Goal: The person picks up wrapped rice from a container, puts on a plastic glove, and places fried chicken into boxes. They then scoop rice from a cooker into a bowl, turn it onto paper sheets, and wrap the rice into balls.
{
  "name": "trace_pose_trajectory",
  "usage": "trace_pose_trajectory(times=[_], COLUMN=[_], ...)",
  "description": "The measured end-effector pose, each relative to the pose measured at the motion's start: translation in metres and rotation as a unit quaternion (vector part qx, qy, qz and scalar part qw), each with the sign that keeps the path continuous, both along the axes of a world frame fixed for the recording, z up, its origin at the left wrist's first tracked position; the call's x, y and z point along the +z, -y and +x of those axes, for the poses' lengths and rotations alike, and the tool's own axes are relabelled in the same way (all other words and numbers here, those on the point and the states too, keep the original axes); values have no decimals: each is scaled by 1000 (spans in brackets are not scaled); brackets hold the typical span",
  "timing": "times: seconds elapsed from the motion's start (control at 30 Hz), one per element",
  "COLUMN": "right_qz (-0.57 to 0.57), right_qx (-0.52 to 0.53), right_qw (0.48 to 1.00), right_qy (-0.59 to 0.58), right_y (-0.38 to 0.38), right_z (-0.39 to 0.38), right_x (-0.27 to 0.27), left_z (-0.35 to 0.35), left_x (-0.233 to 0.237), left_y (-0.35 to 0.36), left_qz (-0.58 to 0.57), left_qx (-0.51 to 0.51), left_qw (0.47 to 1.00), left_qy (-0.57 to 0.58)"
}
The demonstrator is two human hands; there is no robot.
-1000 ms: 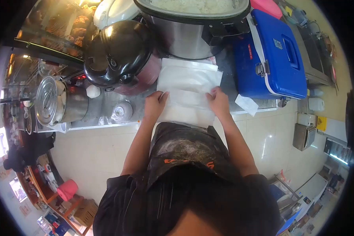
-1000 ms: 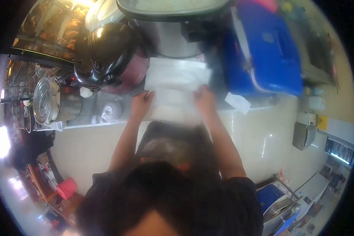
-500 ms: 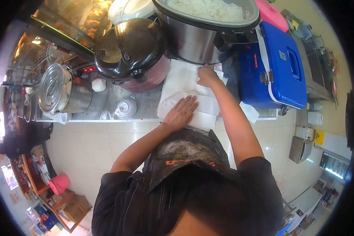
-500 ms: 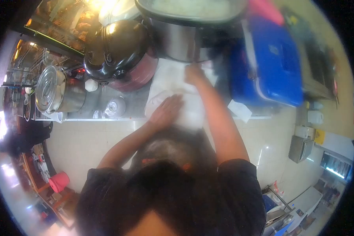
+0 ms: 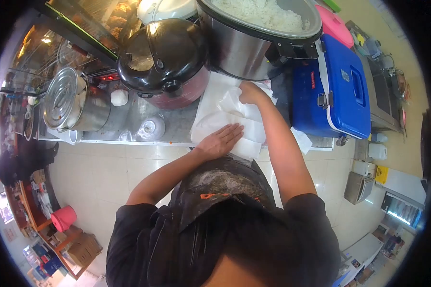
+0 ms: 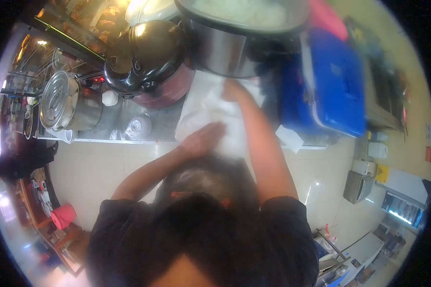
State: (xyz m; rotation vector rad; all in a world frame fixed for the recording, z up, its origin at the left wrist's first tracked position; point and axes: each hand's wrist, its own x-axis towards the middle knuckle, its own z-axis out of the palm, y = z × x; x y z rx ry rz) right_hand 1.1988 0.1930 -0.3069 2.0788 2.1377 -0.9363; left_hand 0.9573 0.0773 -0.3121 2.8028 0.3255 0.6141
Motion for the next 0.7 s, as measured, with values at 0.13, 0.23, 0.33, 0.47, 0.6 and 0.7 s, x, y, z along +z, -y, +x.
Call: trace_pose_trajectory(times=[0.13,0.23,0.33,0.47,0.6,0.7], right_qz=[-40,10,60,192,193,148], right_qx=[2,74,120,174,114,99], right_qw=[999,997,991,964,975,984], right_qy=[12,-5,-13,56,-11,5], right_y=[18,49,96,158,183,187], right_z=[-15,-15,-26,-32,-45,-51], right_x=[46,49,62,24,25,19], left_z=[2,4,6,6,-6,-4], left_x=[-3,-5,-4,-8,-15,36], left_y=[-1,0,0,1,-5,-11], left_qz=[-20,-32,-39,-102,-104,-8], left_qx=[20,46,63,70,23,-53], left_qw=[1000,998,997,992,988,994], left_qy=[10,21,15,6,111,96])
